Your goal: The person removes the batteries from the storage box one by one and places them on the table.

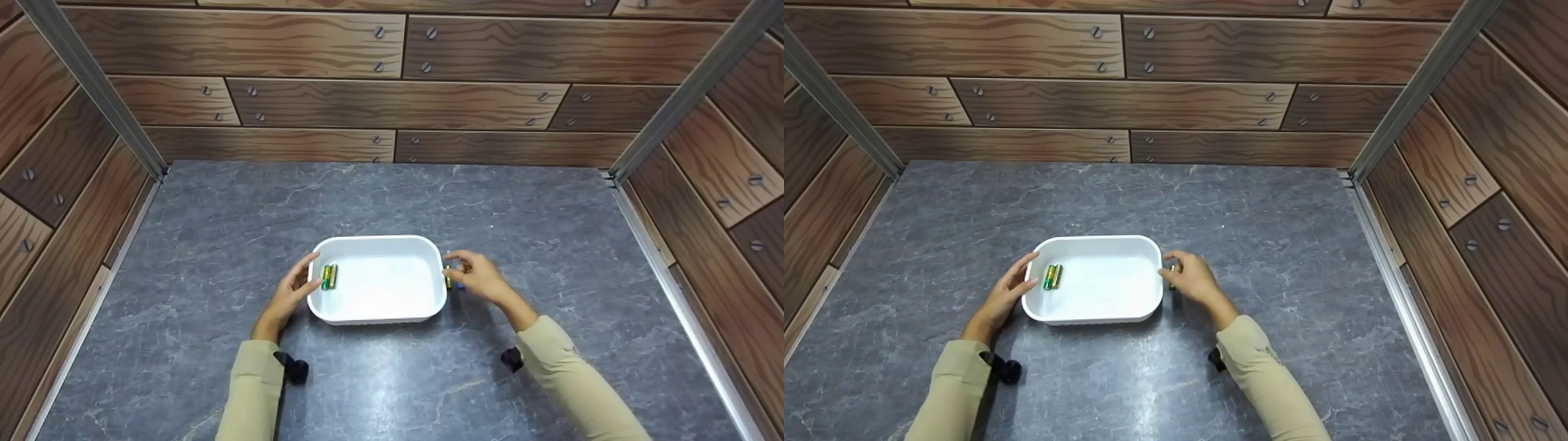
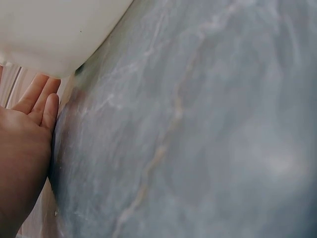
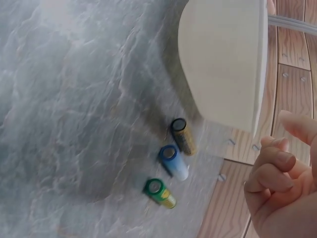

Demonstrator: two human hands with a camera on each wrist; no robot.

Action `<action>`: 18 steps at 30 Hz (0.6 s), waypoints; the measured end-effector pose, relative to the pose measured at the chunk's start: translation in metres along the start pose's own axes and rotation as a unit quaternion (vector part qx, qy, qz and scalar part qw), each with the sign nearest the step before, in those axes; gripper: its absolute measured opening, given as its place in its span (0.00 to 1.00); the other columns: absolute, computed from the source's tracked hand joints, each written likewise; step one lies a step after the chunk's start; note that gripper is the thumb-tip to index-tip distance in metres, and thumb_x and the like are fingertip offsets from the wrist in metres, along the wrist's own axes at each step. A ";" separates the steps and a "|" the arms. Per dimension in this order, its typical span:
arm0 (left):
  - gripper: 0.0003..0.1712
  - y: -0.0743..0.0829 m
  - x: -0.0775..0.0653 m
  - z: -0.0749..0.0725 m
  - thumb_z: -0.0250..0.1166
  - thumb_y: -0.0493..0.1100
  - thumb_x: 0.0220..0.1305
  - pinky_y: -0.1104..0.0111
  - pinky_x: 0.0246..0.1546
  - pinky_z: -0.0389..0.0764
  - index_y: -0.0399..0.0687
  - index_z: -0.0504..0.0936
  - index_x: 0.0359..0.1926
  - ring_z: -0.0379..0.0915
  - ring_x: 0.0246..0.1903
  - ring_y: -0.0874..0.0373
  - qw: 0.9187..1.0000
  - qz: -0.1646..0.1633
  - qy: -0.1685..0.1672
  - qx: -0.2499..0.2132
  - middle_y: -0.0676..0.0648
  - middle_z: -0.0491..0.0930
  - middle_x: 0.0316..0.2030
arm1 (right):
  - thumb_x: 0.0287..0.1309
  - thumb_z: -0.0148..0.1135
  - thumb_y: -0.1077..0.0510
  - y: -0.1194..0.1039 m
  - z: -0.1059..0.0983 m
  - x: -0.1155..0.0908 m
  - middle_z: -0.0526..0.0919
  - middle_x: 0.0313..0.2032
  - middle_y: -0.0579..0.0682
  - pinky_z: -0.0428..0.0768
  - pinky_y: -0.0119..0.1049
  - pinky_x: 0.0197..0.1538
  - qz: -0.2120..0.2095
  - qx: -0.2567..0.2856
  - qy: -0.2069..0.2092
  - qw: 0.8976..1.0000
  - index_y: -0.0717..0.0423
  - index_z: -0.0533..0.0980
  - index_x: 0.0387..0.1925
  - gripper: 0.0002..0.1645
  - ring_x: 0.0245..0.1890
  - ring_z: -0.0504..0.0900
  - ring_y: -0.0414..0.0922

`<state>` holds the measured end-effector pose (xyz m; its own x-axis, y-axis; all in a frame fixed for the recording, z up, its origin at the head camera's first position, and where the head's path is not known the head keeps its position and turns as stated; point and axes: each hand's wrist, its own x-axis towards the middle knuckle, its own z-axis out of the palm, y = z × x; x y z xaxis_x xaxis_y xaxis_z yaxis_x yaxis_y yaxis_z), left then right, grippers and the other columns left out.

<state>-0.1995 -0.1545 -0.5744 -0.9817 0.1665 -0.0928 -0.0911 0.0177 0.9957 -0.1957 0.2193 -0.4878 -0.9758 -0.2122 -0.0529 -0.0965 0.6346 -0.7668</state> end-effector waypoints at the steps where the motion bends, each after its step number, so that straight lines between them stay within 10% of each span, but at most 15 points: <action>1: 0.34 0.000 0.000 0.000 0.61 0.34 0.64 0.75 0.56 0.70 0.45 0.63 0.71 0.66 0.66 0.47 1.000 0.000 0.001 0.004 0.37 0.65 0.69 | 0.57 0.64 0.62 -0.002 0.001 0.000 0.69 0.19 0.43 0.63 0.26 0.23 -0.003 0.001 -0.001 1.000 0.68 0.77 0.50 0.20 0.17 0.63 0.34; 18: 0.34 -0.001 0.000 0.000 0.60 0.33 0.64 0.76 0.55 0.70 0.41 0.63 0.70 0.67 0.64 0.48 1.000 0.014 0.001 0.002 0.34 0.66 0.68 | 0.58 0.64 0.61 -0.031 0.032 0.007 0.75 0.19 0.49 0.64 0.26 0.23 -0.046 -0.013 -0.047 0.998 0.67 0.77 0.50 0.20 0.17 0.64 0.36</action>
<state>-0.1998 -0.1544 -0.5756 -0.9841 0.1649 -0.0657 -0.0639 0.0165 0.9978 -0.1930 0.1747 -0.4850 -0.9400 -0.3383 -0.0441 -0.1908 0.6286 -0.7540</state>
